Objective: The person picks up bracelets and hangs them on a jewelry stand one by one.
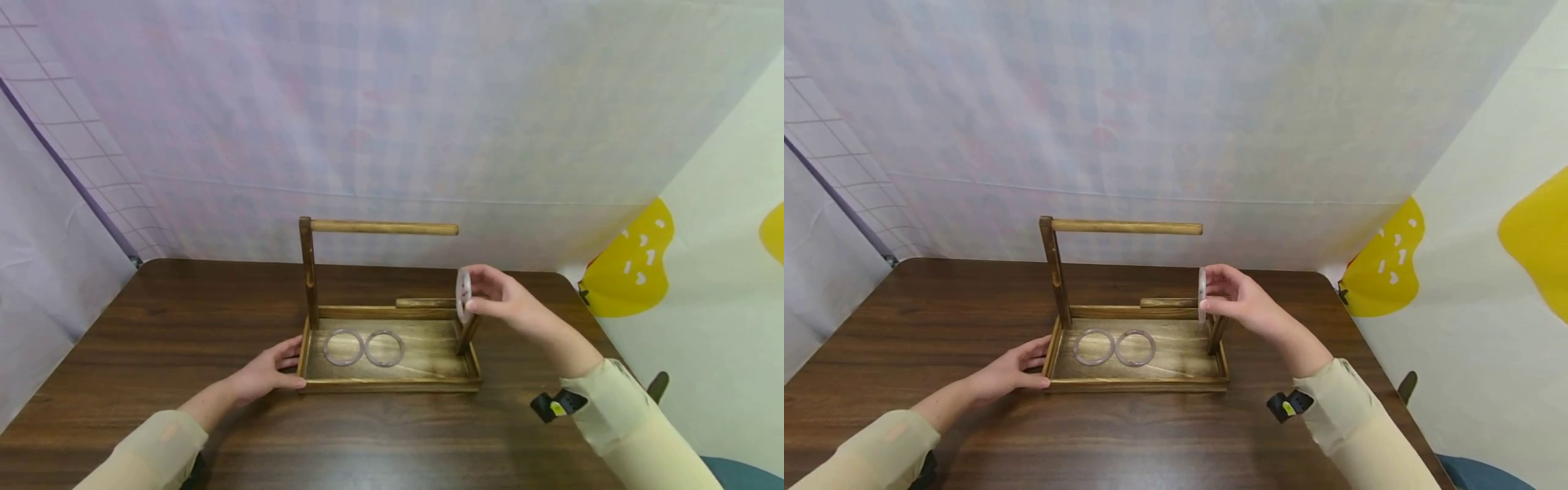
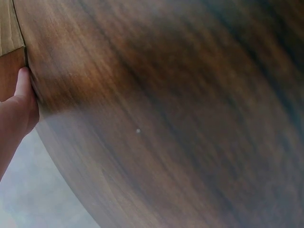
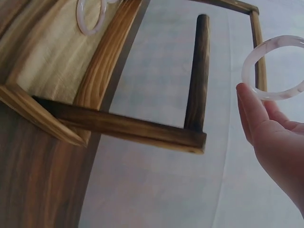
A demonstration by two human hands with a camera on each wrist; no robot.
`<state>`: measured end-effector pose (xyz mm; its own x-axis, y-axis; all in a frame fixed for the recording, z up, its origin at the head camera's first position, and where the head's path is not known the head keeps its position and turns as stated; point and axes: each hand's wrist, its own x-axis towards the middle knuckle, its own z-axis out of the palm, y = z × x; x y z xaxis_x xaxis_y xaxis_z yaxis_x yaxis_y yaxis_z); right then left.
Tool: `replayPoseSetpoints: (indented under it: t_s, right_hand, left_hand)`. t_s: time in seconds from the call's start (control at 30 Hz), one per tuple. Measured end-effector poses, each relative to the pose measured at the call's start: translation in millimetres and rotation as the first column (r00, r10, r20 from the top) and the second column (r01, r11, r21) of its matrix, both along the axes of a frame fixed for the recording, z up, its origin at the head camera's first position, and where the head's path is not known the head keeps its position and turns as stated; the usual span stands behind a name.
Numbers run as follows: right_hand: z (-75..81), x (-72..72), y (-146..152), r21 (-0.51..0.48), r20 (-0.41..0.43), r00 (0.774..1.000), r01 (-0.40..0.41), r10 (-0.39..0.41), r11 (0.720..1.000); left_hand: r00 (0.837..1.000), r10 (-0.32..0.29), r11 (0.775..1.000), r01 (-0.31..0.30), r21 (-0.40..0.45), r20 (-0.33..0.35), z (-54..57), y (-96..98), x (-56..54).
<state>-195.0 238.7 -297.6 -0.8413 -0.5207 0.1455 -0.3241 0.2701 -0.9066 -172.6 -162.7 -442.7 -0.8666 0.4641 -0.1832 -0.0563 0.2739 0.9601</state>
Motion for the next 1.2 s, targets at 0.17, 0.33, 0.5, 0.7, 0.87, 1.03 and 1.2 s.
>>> replayPoseSetpoints:
  t_s: [0.17, 0.33, 0.5, 0.7, 0.87, 1.03, 1.2]
  right_hand:
    - [8.9, -8.5, 3, 0.007, -0.01, 0.999, 0.037, -0.037, 0.999]
    - [17.9, -15.2, 5, 0.037, -0.018, 0.994, 0.107, -0.106, 0.994]
    - [22.4, -20.5, 7, 0.087, -0.041, 0.987, 0.158, -0.155, 0.984]
    - [23.6, -26.4, 9, 0.119, -0.055, 0.984, 0.177, -0.172, 0.977]
    - [25.3, -31.3, 9, 0.143, -0.044, 0.982, 0.189, -0.185, 0.971]
    - [29.4, -36.3, 10, 0.192, -0.029, 0.981, 0.194, -0.192, 0.962]
    - [32.9, -42.9, 10, 0.223, -0.015, 0.98, 0.199, -0.2, 0.954]
  left_hand:
    - [1.0, -0.006, 1.0, 0.006, 0.0, -0.011, -0.6, 0.4, -0.1]
    - [1.0, -0.007, 1.0, 0.007, 0.007, -0.018, -0.4, 0.3, 0.8]
    - [0.999, -0.013, 1.0, 0.013, 0.003, -0.029, -1.2, 0.7, 0.8]
    - [1.0, -0.01, 1.0, 0.01, 0.012, -0.025, -2.8, -0.3, -1.6]
    - [1.0, -0.015, 1.0, 0.015, 0.012, -0.02, -3.0, -0.9, -1.5]
    - [1.0, -0.014, 1.0, 0.014, 0.008, -0.021, -2.5, -0.7, -1.5]
    - [1.0, -0.016, 1.0, 0.016, 0.004, -0.023, -3.3, -1.2, -2.9]
